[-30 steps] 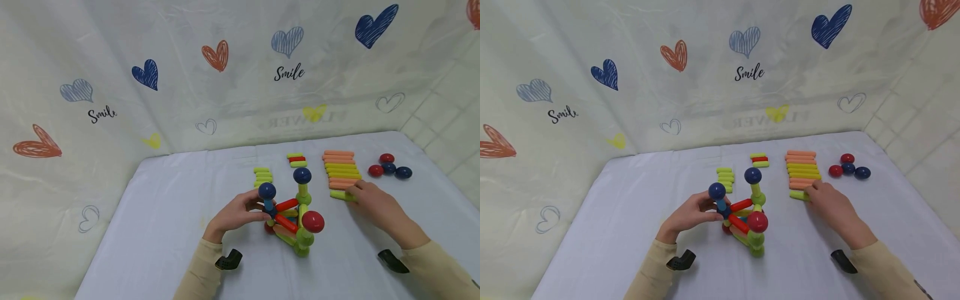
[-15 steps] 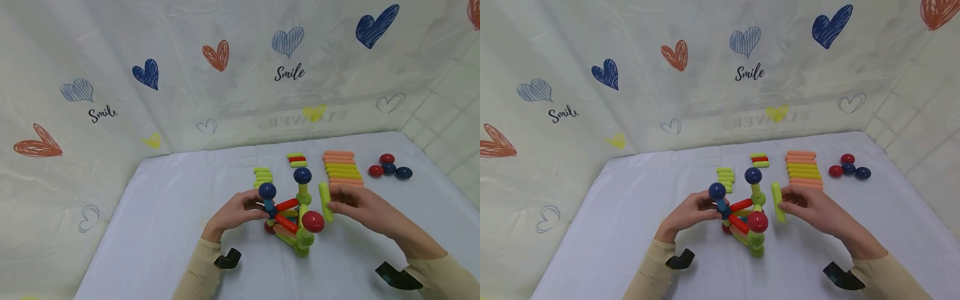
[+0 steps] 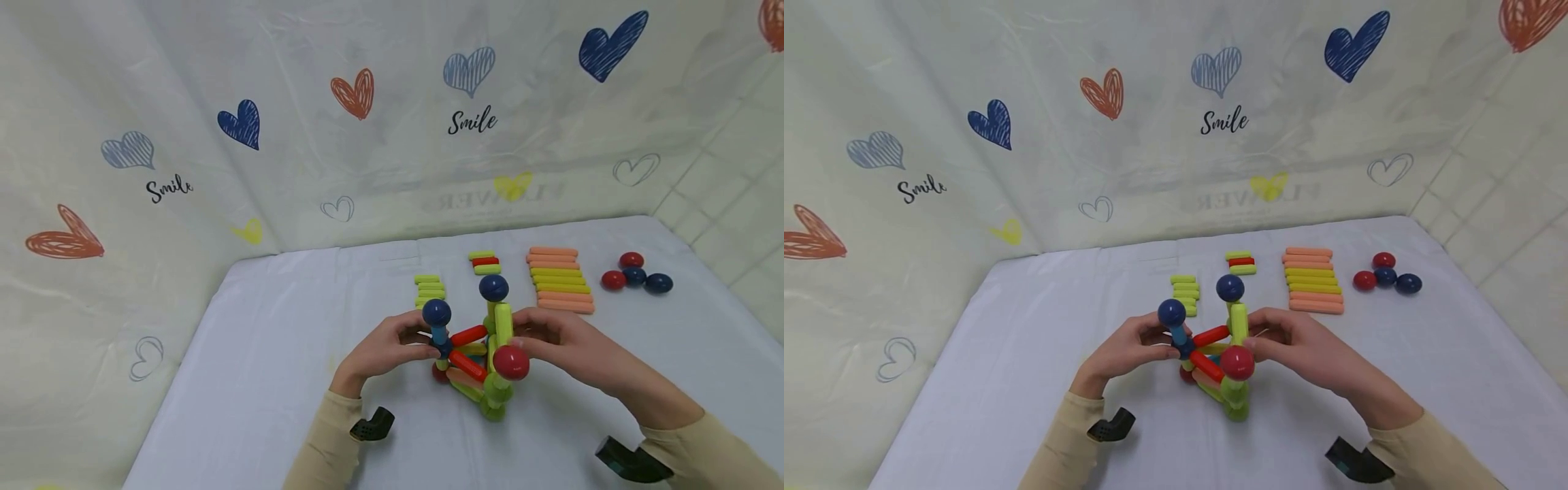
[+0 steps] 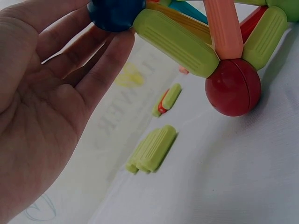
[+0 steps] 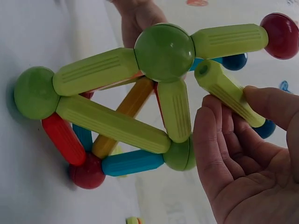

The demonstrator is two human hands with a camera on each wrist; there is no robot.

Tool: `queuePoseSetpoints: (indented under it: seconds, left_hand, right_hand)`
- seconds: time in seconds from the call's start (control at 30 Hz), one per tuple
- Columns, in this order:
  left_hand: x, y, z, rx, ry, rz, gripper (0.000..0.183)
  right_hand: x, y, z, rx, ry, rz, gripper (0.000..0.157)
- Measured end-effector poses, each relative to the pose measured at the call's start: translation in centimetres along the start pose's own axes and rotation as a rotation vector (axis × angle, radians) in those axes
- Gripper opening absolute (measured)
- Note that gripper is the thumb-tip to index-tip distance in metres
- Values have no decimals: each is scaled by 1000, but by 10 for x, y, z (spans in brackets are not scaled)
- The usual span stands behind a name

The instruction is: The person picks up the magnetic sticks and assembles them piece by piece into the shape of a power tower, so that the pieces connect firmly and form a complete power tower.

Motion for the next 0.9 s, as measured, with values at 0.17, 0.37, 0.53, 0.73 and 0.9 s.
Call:
queuePoseSetpoints:
  seconds: [0.17,0.37,0.53,0.73,0.9]
  left_hand:
    - [0,-1,-1,3,3,-7,28]
    - [0,-2,-1,8,5,-17,28]
    - [0,-2,-1,9,4,-24,27]
    - [0,-2,-1,2,12,-19,27]
    - [0,-1,-1,-3,17,-11,28]
  right_hand:
    - [3,1,-3,15,10,-3,41]
    - [3,0,-9,71,47,7,39]
    - [2,0,-10,78,45,8,39]
    - [3,-1,-8,43,51,14,37]
    - [6,-14,13,-60,-8,1,34]
Point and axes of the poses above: each hand's wrist, its own x-axis towards the middle knuckle, its own z-axis out of the back of the hand, y = z × x, the point moved 9 cm from there along x, towards the middle knuckle, and after that the axes turned 7 degrees about -y, right-handed, at the moved point
